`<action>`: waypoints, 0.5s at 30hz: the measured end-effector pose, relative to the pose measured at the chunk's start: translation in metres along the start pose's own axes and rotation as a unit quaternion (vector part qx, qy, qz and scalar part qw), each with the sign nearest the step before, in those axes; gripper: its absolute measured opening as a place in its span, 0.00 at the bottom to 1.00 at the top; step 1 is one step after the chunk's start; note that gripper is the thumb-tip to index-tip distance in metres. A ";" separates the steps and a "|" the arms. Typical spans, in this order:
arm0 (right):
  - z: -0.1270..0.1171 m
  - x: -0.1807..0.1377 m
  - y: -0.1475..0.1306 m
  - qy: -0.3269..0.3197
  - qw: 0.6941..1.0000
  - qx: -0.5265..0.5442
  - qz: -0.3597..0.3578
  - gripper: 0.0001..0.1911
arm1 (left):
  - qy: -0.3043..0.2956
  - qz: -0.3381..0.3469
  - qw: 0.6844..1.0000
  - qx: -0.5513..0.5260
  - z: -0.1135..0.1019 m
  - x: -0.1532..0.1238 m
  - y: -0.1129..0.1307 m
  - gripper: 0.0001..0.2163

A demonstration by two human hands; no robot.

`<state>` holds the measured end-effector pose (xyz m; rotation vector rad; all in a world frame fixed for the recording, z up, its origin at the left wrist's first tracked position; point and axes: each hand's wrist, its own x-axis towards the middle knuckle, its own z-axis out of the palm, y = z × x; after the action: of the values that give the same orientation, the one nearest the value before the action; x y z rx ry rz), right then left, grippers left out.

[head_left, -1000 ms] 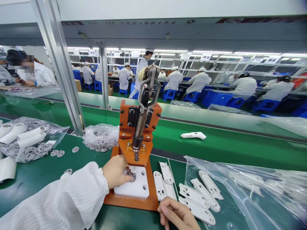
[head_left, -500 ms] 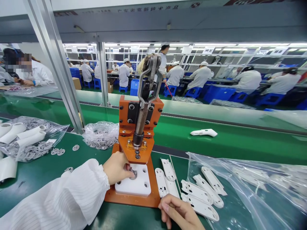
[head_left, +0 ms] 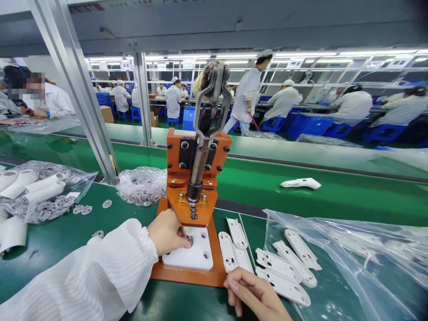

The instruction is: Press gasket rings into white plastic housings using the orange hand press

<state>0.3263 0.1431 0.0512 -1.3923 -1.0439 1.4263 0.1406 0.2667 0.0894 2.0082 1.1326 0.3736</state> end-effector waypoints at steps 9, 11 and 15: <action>0.000 0.005 0.002 0.007 1.000 -0.012 -0.007 0.25 | -0.037 -0.037 0.998 0.028 -0.003 0.007 0.009 0.09; 0.000 0.005 0.002 0.006 1.000 -0.009 -0.009 0.25 | -0.044 -0.037 0.998 0.034 -0.005 0.007 0.011 0.09; -0.001 0.004 0.005 0.002 1.000 -0.015 -0.013 0.25 | -0.082 -0.035 0.996 0.020 -0.008 0.009 0.012 0.10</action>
<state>0.3267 0.1457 0.0452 -1.3984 -1.0810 1.3928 0.1480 0.2741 0.1029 1.9880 1.1110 0.1492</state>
